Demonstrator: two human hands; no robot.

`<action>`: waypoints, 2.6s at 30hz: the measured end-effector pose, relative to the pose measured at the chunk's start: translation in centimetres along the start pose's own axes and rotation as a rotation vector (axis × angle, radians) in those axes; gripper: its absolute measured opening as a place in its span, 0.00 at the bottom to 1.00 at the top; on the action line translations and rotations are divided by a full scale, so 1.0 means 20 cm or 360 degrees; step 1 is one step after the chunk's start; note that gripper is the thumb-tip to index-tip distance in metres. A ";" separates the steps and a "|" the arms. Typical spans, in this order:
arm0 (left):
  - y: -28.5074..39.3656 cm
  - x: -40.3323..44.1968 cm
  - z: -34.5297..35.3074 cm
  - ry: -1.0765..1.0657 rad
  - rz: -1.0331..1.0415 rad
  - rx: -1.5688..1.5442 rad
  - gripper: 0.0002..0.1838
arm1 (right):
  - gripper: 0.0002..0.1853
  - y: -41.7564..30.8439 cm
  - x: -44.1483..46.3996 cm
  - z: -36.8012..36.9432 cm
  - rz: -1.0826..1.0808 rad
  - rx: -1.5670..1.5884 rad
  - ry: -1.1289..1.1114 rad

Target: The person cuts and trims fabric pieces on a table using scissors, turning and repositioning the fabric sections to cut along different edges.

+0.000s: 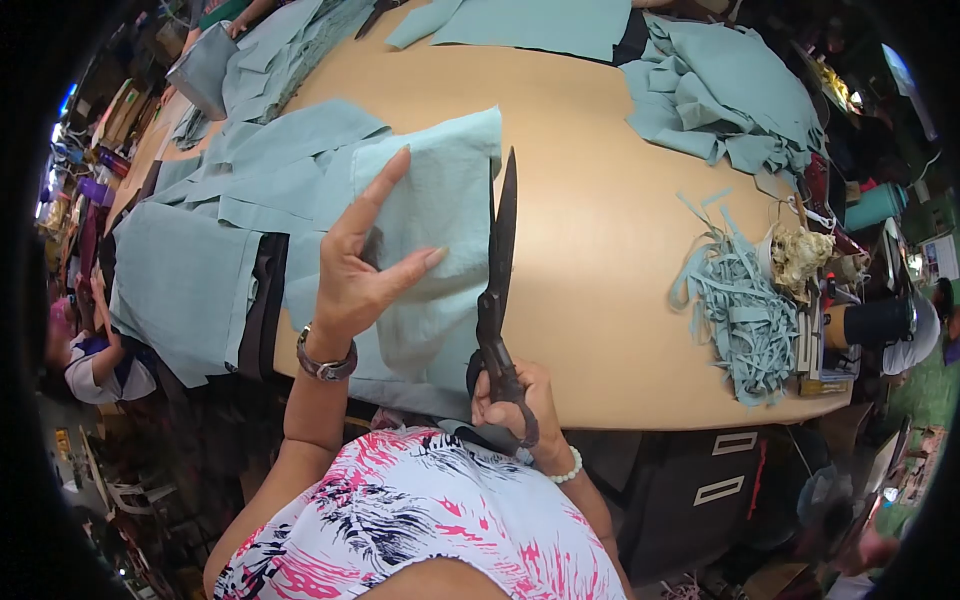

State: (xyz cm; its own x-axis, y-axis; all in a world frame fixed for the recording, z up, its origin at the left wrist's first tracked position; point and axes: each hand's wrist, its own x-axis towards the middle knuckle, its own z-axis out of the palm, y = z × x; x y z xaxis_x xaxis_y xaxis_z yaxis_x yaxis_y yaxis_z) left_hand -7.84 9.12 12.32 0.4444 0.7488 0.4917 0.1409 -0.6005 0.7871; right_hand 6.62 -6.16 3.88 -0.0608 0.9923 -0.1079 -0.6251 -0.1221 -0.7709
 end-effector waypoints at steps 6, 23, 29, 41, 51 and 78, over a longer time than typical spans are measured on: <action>0.01 -0.06 0.00 -0.0109 -0.0067 -0.0042 0.40 | 0.26 -0.04 0.05 0.02 -0.0022 -0.0108 0.0072; -0.02 -0.11 0.01 -0.0158 -0.0118 -0.0098 0.41 | 0.19 0.00 0.05 0.03 -0.0064 -0.0250 0.0169; -0.03 -0.11 0.02 -0.0115 -0.0064 -0.0021 0.40 | 0.16 0.00 0.04 0.04 -0.0059 -0.0256 0.0184; -0.09 -0.05 0.01 0.0055 -0.0282 -0.0535 0.32 | 0.11 -0.01 0.04 0.06 0.0064 -0.0405 0.0378; -0.07 -0.02 0.02 -0.0074 -0.0253 -0.0396 0.33 | 0.15 -0.04 0.07 0.02 -0.0042 -0.0278 0.0265; -0.47 -0.55 -0.39 0.0572 -0.0270 -0.2426 0.33 | 0.18 -0.41 0.44 -0.31 -0.0418 -0.3014 0.0654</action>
State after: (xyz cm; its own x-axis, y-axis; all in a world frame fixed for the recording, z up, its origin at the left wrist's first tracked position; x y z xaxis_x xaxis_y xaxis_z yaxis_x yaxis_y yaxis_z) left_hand -20.95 8.70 2.40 0.2606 0.9334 0.2468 -0.9218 0.1645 0.3511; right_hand 15.97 3.54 5.40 0.2095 0.9565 0.2031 0.9347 -0.1350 -0.3287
